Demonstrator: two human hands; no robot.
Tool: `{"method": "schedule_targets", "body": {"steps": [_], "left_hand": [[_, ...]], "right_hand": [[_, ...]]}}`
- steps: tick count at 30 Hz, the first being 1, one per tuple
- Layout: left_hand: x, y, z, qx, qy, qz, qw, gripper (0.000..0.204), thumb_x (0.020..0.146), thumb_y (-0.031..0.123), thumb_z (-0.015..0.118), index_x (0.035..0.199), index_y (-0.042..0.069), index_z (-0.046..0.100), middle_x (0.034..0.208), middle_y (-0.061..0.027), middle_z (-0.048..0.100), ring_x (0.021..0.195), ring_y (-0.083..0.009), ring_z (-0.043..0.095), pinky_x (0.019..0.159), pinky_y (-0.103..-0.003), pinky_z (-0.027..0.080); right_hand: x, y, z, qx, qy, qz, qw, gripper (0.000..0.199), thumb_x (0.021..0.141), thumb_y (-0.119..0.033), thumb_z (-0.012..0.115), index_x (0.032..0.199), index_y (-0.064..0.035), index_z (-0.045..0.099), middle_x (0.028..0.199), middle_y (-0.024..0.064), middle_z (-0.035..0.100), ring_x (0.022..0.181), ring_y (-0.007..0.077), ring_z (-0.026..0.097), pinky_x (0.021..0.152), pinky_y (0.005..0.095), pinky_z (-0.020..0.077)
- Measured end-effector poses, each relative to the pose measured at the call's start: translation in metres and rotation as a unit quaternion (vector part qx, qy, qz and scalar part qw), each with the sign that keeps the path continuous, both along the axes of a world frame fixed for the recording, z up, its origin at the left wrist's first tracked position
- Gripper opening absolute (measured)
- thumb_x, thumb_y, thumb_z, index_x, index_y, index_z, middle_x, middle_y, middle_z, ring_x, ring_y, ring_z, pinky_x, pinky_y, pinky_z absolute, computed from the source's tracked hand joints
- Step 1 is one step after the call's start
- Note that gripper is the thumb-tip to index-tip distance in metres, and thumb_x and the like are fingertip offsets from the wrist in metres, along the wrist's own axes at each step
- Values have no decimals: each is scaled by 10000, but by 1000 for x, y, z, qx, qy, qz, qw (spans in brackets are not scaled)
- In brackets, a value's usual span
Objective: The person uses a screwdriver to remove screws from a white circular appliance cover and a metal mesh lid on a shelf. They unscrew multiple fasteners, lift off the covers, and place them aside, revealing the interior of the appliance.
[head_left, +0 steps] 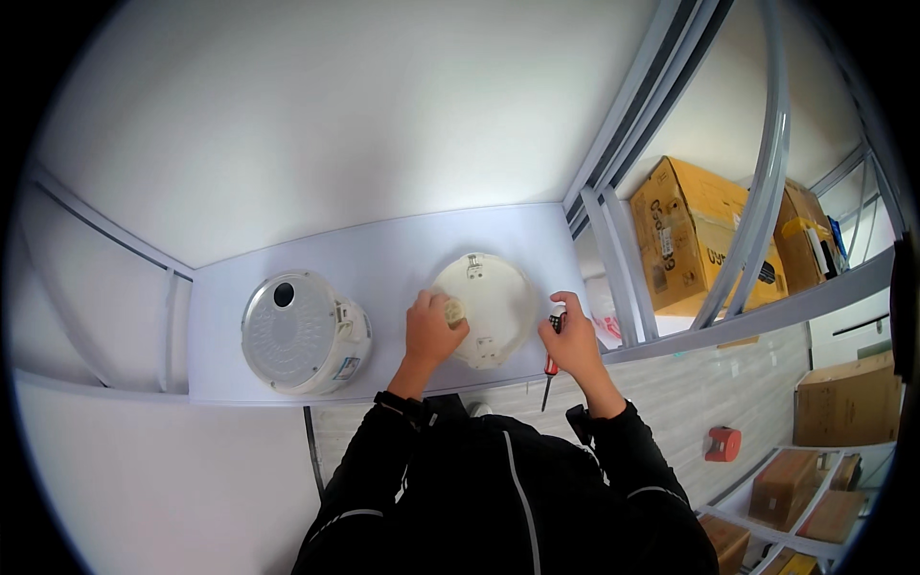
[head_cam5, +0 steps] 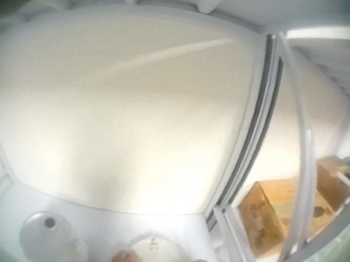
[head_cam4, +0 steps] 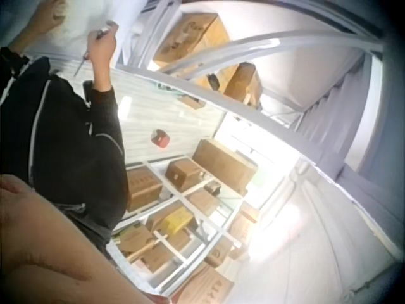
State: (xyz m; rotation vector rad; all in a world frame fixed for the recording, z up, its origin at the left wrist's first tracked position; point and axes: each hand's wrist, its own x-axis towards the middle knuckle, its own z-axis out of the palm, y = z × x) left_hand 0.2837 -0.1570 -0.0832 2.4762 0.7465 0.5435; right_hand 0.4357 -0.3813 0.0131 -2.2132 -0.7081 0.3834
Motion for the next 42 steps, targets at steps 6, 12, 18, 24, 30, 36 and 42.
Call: {"method": "schedule_targets", "body": {"steps": [6, 12, 18, 24, 30, 36, 42], "left_hand": [[-2, -4, -7, -39, 13, 11, 999, 491, 879, 338, 784, 1235, 17, 676, 1197, -195, 610, 1035, -435, 651, 902, -526, 547], [-3, 2, -7, -94, 27, 4, 995, 553, 942, 397, 774, 1277, -28, 660, 1200, -210, 602, 1072, -425, 649, 929, -502, 541], [-6, 2, -6, -94, -21, 9, 995, 539, 935, 422, 774, 1257, 11, 639, 1196, -203, 606, 1054, -435, 647, 894, -515, 547], [-4, 3, -5, -89, 19, 29, 995, 512, 930, 480, 765, 1063, 10, 608, 1133, -195, 608, 993, -431, 652, 809, -528, 549], [1, 0, -1, -60, 31, 90, 994, 531, 930, 509, 758, 975, 1, 611, 1047, -200, 615, 910, -429, 645, 780, -528, 545], [2, 3, 10, -77, -7, 137, 988, 536, 946, 522, 733, 976, -8, 660, 1034, -188, 648, 921, -412, 668, 812, -510, 547], [-1, 10, 29, -136, -18, 180, 974, 510, 981, 500, 687, 1009, -9, 710, 1053, -201, 696, 962, -404, 682, 861, -493, 542]], "right_hand": [[9, 18, -44, -27, 41, 17, 999, 487, 872, -176, 691, 1321, -64, 538, 862, 208, 717, 814, 420, 719, 793, 491, 566], [11, 24, -56, 0, 109, 15, 994, 555, 890, -214, 703, 1391, -32, 549, 953, 239, 738, 902, 395, 743, 840, 458, 570], [5, 30, -40, -4, 131, 11, 991, 582, 943, -339, 745, 1386, 1, 578, 976, 247, 759, 922, 368, 759, 843, 436, 579], [10, 26, -56, -17, 81, 32, 996, 562, 952, -321, 732, 1375, 13, 573, 938, 241, 761, 808, 370, 759, 740, 441, 597], [4, 26, -44, -41, 121, 23, 992, 586, 927, -314, 763, 1374, 23, 591, 946, 224, 764, 855, 333, 760, 802, 419, 587], [7, 21, -52, -25, 119, 32, 992, 620, 923, -338, 774, 1366, 58, 594, 1005, 239, 773, 909, 327, 770, 838, 406, 590], [9, 19, -55, -28, 91, 59, 994, 634, 919, -368, 783, 1339, 79, 624, 991, 250, 770, 904, 328, 773, 836, 406, 592]]}}
